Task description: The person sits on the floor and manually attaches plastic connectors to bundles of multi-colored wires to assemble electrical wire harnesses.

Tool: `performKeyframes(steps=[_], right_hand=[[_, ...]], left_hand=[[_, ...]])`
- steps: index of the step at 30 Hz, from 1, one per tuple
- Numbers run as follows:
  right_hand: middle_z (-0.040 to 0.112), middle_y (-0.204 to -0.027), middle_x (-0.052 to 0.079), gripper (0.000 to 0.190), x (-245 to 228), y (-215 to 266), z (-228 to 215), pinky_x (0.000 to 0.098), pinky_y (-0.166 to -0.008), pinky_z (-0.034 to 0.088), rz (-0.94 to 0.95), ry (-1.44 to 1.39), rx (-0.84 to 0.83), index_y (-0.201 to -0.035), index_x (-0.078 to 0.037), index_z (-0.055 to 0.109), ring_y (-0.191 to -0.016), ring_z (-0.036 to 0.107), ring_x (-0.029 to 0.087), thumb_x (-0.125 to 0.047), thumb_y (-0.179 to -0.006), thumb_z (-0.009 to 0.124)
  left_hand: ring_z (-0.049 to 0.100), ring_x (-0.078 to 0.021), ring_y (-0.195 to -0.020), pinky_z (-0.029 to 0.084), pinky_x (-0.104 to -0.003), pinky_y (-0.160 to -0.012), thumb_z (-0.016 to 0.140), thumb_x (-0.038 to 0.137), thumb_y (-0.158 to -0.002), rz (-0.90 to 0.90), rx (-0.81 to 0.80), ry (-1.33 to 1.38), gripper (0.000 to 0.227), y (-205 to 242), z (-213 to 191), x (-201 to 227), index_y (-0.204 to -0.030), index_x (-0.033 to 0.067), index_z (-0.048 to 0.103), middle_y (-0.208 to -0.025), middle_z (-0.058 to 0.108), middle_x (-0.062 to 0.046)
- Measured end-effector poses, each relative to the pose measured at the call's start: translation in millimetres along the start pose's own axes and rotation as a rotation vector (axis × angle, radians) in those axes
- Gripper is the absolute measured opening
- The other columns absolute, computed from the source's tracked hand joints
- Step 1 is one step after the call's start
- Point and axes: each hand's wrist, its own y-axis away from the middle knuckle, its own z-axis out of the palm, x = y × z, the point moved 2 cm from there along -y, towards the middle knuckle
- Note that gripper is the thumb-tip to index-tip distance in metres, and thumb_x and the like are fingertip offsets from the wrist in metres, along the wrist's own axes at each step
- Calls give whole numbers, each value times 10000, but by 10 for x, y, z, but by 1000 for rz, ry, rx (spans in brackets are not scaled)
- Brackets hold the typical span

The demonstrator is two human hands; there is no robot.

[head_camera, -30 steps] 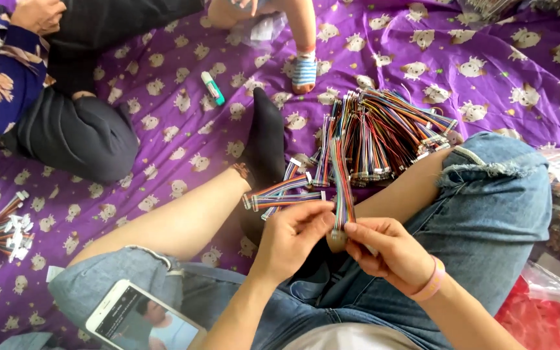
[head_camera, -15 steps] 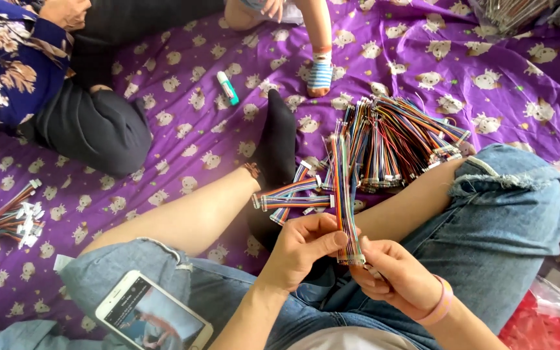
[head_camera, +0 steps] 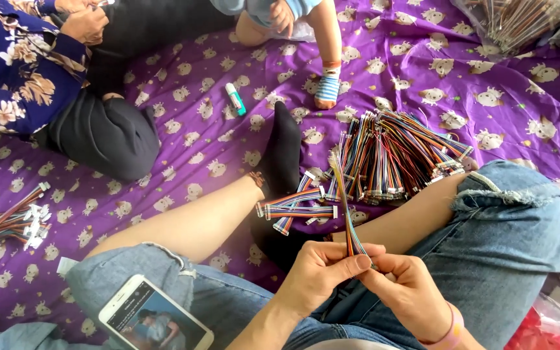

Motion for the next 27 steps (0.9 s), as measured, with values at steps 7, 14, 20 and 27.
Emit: performKeyframes(steps=[7,14,20,27], right_hand=[[488,-464,25,227,45,105,74,226,-361,169,-15,50,1,-824,139,840,-411,270,73,5,-750,673],[523,-465,47,227,57,150,25,222,-359,176,-3,24,30,-790,163,840,-399,284,76,18,-743,672],[485,-482,-4,213,174,156,99,224,-373,170,-66,86,-14,-814,100,852,-417,276,68,-33,-757,696],[685,-685,28,310,-17,139,64,202,-487,377,88,128,-405,-1017,78,809,-550,459,70,-62,-798,641]], left_hand=[[684,-200,-824,567,-252,-697,615,138,-871,3,19,222,185,-78,-100,230,-947,-14,687,-942,698,-161],[682,-235,-832,566,-300,-770,578,180,-898,189,79,135,223,-85,-77,397,-972,-10,666,-919,691,-165],[658,-174,-746,541,-267,-684,587,155,-885,39,34,40,210,-46,-108,455,-873,-24,695,-860,701,-141],[682,-215,-754,581,-278,-716,616,129,-878,165,15,167,191,1,-140,581,-957,-34,679,-879,695,-167]])
